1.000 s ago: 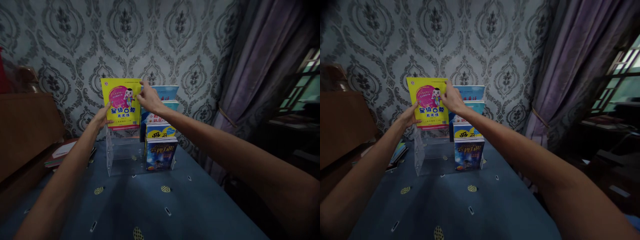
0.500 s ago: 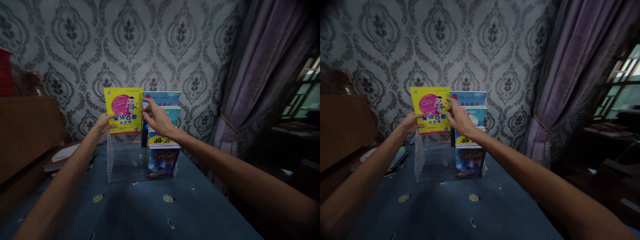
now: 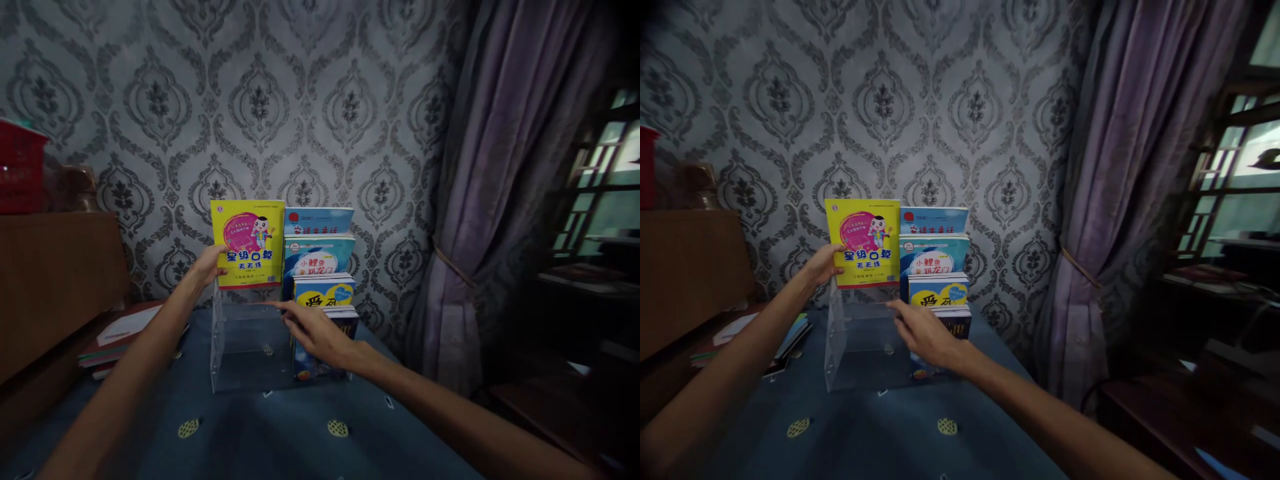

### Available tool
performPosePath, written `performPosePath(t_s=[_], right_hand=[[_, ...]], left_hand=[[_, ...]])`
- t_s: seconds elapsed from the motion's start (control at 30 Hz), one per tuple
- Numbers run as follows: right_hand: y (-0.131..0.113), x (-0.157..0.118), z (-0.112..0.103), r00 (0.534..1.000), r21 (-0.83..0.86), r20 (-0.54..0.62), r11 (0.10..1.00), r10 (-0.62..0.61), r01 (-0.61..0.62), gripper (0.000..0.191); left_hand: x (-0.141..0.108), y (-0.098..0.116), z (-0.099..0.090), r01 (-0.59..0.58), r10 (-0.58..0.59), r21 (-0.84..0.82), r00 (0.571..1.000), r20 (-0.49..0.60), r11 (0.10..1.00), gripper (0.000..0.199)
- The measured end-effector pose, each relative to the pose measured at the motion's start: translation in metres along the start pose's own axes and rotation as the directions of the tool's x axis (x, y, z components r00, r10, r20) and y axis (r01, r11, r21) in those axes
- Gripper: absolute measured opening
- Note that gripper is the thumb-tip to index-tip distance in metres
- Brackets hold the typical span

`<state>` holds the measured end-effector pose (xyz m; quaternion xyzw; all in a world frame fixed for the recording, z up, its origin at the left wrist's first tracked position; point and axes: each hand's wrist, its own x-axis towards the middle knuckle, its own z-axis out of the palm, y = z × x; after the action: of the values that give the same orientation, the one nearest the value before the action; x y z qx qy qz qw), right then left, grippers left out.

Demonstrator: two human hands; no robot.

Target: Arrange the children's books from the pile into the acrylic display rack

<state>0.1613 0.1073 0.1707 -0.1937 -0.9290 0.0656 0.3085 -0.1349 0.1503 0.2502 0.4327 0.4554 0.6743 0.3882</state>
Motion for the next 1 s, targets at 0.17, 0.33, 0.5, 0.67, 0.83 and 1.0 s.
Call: performPosePath(t_s=[0.17,0.33,0.5,0.67,0.83,1.0], right_hand=[[-0.004,-0.024,0.016,0.994,0.040,0.042,0.993,0.105,-0.107,0.033],[-0.007,-0.049,0.033,0.981,0.161,0.044,0.968,0.190,-0.195,0.032],[0.003,-0.078,0.057,0.944,0.244,0.025,0.914,0.329,-0.325,0.032],[0.012,-0.106,0.088,0.890,0.342,0.002,0.836,0.455,-0.429,0.035],[0.013,-0.129,0.125,0.838,0.498,-0.014,0.730,0.546,-0.468,0.040],[0.010,-0.142,0.140,0.814,0.533,0.011,0.685,0.580,-0.496,0.047]], left_hand=[[-0.007,0.003,0.000,-0.009,0.009,-0.004,1.000,0.009,1.000,0.025],[-0.013,0.015,0.001,-0.054,0.056,-0.036,0.998,0.037,0.998,0.028],[-0.018,0.037,0.003,-0.240,0.281,0.203,0.936,-0.211,0.949,0.028],[-0.040,0.065,0.027,-0.451,0.814,0.781,0.567,-0.123,0.432,0.032],[-0.033,0.088,0.081,-0.654,0.757,0.756,0.496,0.424,0.005,0.039],[0.006,0.095,0.111,-0.556,0.660,0.831,0.627,0.414,0.008,0.040]])
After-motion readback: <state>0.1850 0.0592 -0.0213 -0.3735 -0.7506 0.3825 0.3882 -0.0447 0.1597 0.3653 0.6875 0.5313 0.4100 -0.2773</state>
